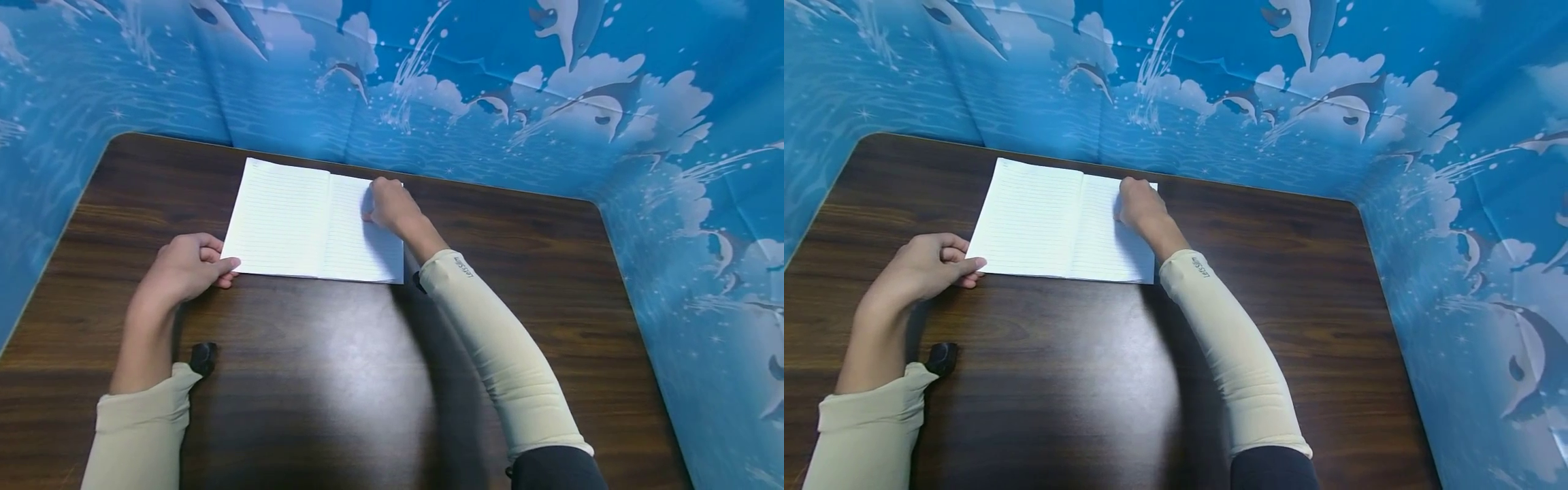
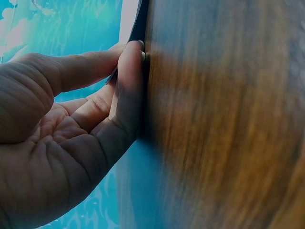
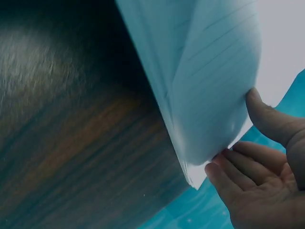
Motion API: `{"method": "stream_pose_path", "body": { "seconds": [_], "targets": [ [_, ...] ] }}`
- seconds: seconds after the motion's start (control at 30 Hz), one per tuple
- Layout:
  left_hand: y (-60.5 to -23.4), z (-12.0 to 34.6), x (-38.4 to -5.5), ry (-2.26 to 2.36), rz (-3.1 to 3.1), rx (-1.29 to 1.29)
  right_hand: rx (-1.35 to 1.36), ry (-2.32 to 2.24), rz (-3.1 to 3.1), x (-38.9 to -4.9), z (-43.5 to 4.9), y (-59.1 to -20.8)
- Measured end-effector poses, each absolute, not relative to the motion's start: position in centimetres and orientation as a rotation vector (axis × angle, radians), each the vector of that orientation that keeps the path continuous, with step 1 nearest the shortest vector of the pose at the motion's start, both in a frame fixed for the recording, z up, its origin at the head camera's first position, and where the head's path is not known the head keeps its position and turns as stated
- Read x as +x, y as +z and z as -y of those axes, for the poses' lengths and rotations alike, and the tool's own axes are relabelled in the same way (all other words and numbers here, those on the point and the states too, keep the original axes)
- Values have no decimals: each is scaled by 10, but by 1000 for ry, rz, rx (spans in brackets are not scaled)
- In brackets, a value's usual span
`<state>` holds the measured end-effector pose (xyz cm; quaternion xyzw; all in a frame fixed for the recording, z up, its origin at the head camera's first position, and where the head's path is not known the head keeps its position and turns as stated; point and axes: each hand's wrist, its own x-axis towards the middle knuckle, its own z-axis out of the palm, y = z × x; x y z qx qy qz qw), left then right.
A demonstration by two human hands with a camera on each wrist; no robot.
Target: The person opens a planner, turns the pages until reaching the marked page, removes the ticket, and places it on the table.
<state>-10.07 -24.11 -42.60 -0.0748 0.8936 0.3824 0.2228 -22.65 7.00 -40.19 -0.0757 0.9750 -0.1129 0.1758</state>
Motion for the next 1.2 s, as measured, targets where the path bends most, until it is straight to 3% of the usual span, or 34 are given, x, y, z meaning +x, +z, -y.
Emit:
{"method": "stream_pose_path", "body": {
  "seconds": [0.37,0.87,1.2],
  "targets": [
    [-426,241,-101,1073,-2459,-189,-107,-283,-2707,-230,-86,-401],
    [-426,242,-103,1082,-2435,-208,-189,-200,-2822,-228,-85,-408],
    [-425,242,-103,1079,-2446,-211,-259,-464,-2819,-227,-93,-405]
  ]
}}
